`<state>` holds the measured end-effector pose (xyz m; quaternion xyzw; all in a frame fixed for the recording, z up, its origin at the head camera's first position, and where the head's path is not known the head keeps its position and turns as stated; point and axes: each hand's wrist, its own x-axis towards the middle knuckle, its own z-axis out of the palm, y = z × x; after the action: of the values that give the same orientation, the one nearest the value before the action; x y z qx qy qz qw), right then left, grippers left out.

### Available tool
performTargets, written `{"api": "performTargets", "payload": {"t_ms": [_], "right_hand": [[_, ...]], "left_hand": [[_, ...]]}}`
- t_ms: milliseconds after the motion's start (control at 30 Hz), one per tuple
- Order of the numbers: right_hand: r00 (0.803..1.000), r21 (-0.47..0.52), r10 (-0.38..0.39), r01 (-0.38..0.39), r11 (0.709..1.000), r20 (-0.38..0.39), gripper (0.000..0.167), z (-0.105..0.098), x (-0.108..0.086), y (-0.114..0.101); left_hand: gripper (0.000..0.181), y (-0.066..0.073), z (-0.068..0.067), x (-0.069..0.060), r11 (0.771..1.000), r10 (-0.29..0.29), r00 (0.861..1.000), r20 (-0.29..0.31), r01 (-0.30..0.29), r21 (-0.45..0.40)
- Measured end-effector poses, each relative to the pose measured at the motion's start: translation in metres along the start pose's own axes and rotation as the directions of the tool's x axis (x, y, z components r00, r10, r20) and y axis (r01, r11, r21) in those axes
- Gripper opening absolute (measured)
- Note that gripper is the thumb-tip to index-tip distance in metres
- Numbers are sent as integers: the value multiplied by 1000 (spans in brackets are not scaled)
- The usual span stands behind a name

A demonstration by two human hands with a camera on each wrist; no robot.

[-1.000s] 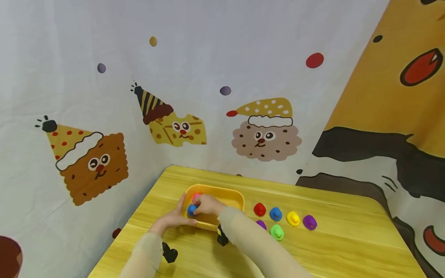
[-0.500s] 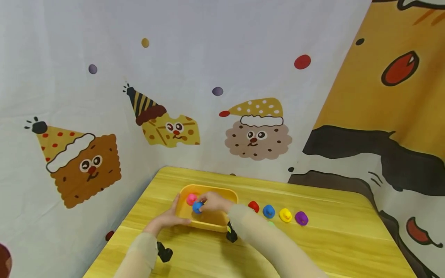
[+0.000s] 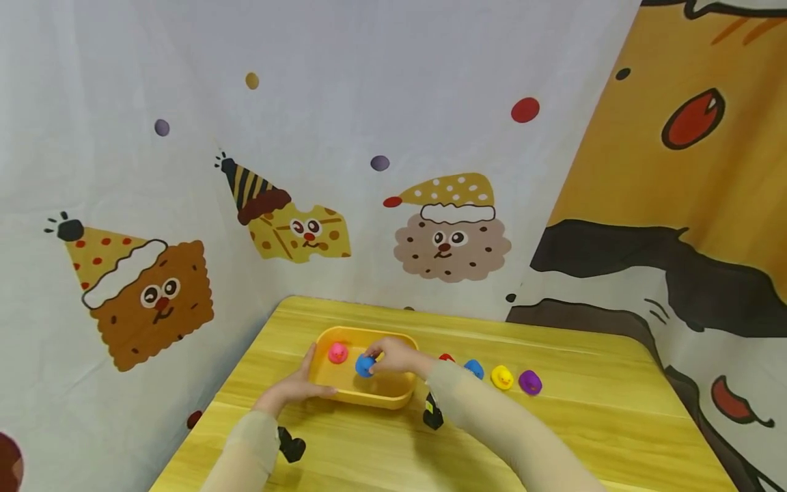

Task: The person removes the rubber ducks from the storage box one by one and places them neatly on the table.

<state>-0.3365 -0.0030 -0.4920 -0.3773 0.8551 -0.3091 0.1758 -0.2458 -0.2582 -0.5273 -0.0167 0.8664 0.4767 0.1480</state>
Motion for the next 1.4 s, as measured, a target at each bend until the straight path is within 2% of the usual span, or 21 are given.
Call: {"api": "performTargets", "payload": {"t_ms": [433,700,1000,1100,1200,1333,1400], "right_hand": [[999,51,-25,28,998,-39,31,-15,-32,22],[996,71,14,-8,997,-83,32,-26,-51,25],[993,176,11,10,984,-120,32,-36,-75,31],[991,213,42,-13,977,-130,32,-42,-83,34],[987,226,76,-43,973,-139,32,-47,-90,36],[984,214,97,-63,975,-150,33,-53,-99,37],[983,209,101,-68,975,-152,33,-55,-104,39]], "left_hand": [[129,-2,1,4,1000,2,1000,28,-3,20],[134,1,2,0,999,14,1000,28,-15,29],[136,-10,1,6,1000,8,999,34,-8,-18],[136,-11,0,7,1000,26,999,36,-26,-8],[136,-11,-2,7,1000,18,999,38,-18,0],[136,-13,-3,9,1000,5,999,48,-5,-5],[135,-12,-3,8,1000,18,999,49,-18,3]]}}
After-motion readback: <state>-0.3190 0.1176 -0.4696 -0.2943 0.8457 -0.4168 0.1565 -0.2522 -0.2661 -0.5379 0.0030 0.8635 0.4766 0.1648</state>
